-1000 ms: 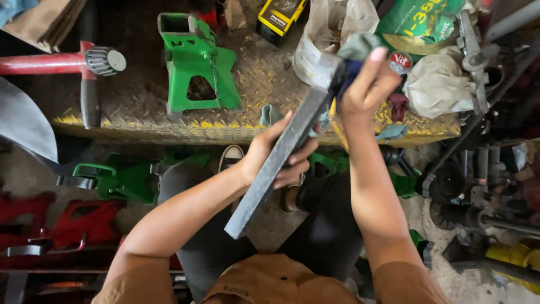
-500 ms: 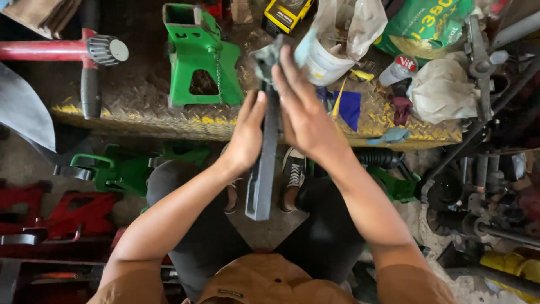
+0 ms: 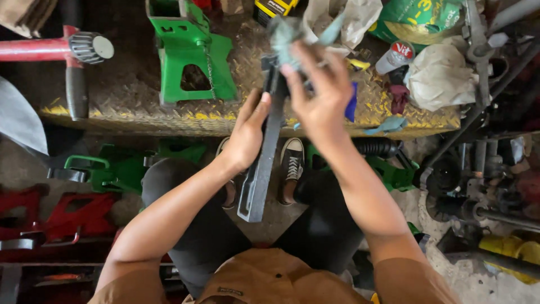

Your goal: Clean and maintain floor jack components using a cloth.

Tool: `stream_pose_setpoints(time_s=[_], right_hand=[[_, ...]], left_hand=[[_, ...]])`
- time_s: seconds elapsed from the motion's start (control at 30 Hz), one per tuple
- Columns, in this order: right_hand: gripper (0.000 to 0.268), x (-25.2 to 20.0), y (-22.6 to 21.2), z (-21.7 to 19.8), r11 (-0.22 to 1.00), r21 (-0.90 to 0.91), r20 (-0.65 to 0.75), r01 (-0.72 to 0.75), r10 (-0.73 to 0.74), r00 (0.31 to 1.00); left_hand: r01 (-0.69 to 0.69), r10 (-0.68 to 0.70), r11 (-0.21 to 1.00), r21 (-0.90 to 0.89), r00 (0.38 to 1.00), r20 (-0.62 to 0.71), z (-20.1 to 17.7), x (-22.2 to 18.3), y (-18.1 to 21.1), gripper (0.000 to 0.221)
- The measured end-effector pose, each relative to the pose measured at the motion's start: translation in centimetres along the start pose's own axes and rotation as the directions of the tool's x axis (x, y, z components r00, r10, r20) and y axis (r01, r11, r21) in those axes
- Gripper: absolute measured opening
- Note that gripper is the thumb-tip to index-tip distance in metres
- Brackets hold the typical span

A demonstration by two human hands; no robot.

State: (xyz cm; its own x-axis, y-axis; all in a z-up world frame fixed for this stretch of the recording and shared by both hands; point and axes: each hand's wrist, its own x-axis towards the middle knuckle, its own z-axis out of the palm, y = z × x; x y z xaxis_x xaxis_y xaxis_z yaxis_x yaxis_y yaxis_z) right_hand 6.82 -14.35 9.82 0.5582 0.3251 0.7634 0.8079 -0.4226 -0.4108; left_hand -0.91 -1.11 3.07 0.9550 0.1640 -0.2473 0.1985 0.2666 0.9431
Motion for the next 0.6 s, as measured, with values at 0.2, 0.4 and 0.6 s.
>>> stream_pose_setpoints(time_s=[0.2, 0.4, 0.6], right_hand=[[0.036, -1.2, -0.4, 0.3, 0.992, 0.12, 0.284, -0.032, -0.003, 0.959], [0.036, -0.5, -1.1, -0.6, 0.991, 0.132, 0.256, -0.026, -0.009, 0.967], [0.036, -1.9, -6.3, -4.2, 0.87, 0.473, 0.635, -0.141, -0.225, 0.739]], left_hand=[[-0.088, 0.09, 0.985, -0.151, 0.996, 0.006, -1.9, 1.7, -2.7, 0.071], [-0.132, 0.146, 0.982, 0.135, 0.985, -0.095, -2.8, 1.7, -2.1, 0.071], [-0.039, -0.013, 0.953, -0.301, 0.986, -0.169, -5.4, 2.5, -0.3, 0.074]])
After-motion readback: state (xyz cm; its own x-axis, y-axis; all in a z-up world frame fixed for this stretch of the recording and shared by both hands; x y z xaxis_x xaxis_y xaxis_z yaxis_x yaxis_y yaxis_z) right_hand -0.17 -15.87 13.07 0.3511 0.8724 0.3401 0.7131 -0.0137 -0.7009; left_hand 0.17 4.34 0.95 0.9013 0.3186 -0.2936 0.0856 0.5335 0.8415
